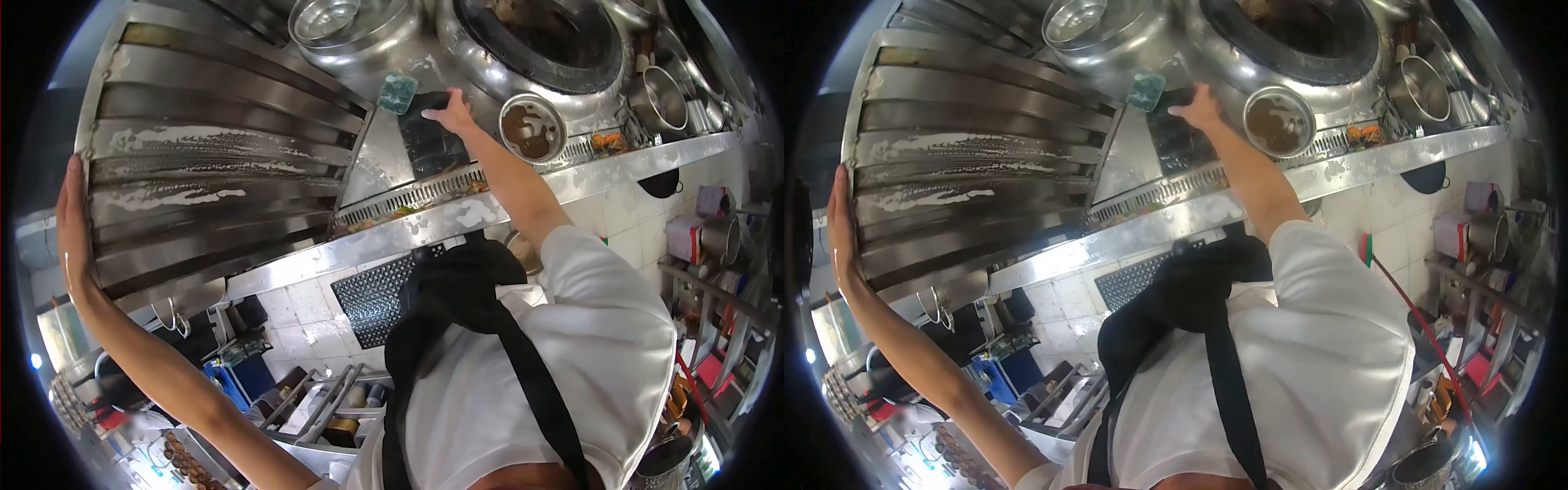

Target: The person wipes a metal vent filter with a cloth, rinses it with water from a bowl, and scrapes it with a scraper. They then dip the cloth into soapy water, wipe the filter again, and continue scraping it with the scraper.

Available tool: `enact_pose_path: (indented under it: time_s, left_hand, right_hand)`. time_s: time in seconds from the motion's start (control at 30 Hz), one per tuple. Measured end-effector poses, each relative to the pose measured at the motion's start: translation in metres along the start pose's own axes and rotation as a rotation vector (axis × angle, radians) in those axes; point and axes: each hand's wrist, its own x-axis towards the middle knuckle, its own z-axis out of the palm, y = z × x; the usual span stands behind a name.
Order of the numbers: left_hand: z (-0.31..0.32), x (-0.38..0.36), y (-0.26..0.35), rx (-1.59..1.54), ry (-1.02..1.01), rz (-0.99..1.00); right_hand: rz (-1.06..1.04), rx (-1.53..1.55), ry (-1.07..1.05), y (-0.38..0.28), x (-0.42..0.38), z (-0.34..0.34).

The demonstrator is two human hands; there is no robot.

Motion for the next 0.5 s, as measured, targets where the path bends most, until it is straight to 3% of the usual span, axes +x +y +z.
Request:
enact_pose_path:
  time_s: [0.07, 0.1, 0.2, 0.3, 0.4, 0.43, 0.5]
  left_hand:
    - [0.000, 0.001, -0.003, -0.020, 0.013, 0.028]
    - [-0.001, 0.003, -0.005, -0.009, 0.000, 0.050]
    - [0.001, -0.001, -0.003, -0.008, 0.040, 0.078]
    - [-0.001, 0.002, -0.006, -0.090, -0.044, 0.162]
    - [-0.006, 0.004, -0.011, 0.006, -0.021, 0.295]
    - [-0.007, 0.005, -0.014, 0.032, 0.004, 0.311]
    - [-0.007, 0.006, -0.017, 0.071, 0.041, 0.346]
  right_hand:
    - [0.096, 0.009, -0.254, 0.008, 0.014, 0.003]
    - [0.149, 0.216, -0.352, 0.009, 0.015, 0.003]
    - [0.007, 0.455, -0.187, -0.003, -0.016, -0.001]
    - [-0.147, 0.448, -0.165, -0.053, -0.072, -0.021]
    - [-0.130, 0.701, -0.083, -0.103, -0.109, -0.004]
    - [-0.152, 0.712, -0.096, -0.133, -0.129, -0.004]
    - [-0.111, 1.130, -0.109, -0.229, -0.186, -0.021]
